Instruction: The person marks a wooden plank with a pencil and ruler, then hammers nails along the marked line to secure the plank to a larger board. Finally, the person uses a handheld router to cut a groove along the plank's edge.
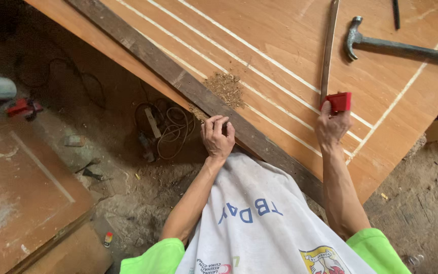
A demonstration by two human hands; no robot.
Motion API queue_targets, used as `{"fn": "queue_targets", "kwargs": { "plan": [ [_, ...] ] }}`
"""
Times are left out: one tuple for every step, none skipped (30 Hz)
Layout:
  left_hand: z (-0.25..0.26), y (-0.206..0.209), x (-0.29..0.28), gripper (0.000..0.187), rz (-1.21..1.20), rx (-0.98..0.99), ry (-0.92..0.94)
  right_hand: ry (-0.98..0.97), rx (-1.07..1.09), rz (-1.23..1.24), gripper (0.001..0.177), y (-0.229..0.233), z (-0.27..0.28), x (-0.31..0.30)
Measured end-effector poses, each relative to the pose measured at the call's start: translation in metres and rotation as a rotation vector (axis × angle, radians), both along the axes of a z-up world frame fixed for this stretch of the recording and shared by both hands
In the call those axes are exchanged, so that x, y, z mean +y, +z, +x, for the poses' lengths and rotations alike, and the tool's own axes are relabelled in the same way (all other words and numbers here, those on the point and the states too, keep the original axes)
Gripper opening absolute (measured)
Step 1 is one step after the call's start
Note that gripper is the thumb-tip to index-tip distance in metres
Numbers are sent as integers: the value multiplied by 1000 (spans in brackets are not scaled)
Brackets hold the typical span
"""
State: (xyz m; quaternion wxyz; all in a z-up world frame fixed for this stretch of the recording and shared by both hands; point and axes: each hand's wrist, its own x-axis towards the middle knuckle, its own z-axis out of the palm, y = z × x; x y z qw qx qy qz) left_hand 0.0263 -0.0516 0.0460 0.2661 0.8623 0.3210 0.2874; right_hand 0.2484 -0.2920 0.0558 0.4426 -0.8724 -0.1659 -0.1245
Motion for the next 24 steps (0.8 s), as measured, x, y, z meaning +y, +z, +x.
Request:
{"fn": "queue_targets", "kwargs": {
  "plan": [
    [1, -1, 0, 18, -1, 2, 4, 43, -37, -86, 23, -2, -2, 10],
    [2, -1, -1, 17, -1, 3, 9, 87, -76, -170, 26, -2, -5, 21],
    [2, -2, -2, 17, -2, 3, 10, 246, -164, -264, 34, -1, -15, 30],
    [1, -2, -2, 17, -1, 2, 15, 405, -253, -356, 42, 2, -29, 37],
    [-1, -1, -3, 17, -2, -1, 16, 510, -221, -416, 47, 3, -46, 49],
    [-3, -1, -4, 17, -2, -4, 17, 616, -189, -474, 51, 6, -61, 59],
    [-5, -1, -4, 17, -5, -9, 17, 669, -152, -418, 55, 11, -71, 62],
    [-6, -1, -4, 18, -8, -14, 18, 722, -115, -362, 58, 16, -78, 64],
    [-7, -1, -3, 18, -9, -23, 16, 771, -82, -305, 62, 21, -79, 67],
    [-7, -1, -1, 18, -7, -28, 15, 757, -103, -271, 56, 24, -76, 70],
    [-10, -1, -3, 19, -10, -27, 13, 743, -118, -240, 51, 26, -73, 70],
    [-12, -1, -4, 19, -14, -26, 12, 728, -132, -209, 46, 27, -68, 71],
    [-14, -2, -4, 19, -15, -29, 14, 664, -109, -220, 43, 26, -64, 71],
    [-15, -3, -5, 19, -17, -33, 17, 599, -86, -231, 39, 23, -61, 72],
    [-15, -3, -6, 19, -21, -40, 20, 534, -66, -245, 36, 22, -60, 71],
    [-15, -2, -7, 19, -21, -40, 24, 593, -94, -269, 38, 20, -62, 70],
    [-14, -1, -7, 19, -19, -44, 24, 648, -127, -294, 41, 19, -64, 69],
    [-13, -1, -7, 19, -18, -49, 24, 703, -161, -318, 45, 18, -68, 68],
    [-11, 1, -5, 18, -13, -63, 23, 733, -127, -297, 45, 18, -69, 68],
    [-8, 2, -3, 18, -8, -77, 22, 763, -93, -275, 45, 19, -71, 66],
    [-8, 2, -2, 17, -4, -88, 20, 793, -55, -253, 46, 20, -74, 64],
    [-8, 1, -2, 17, -3, -85, 17, 718, -40, -201, 44, 21, -73, 64],
    [-8, 1, -1, 17, -3, -81, 15, 645, -25, -149, 42, 22, -73, 66],
    [-7, -1, 0, 17, -3, -76, 12, 571, -9, -97, 40, 23, -73, 68]
  ]
}}
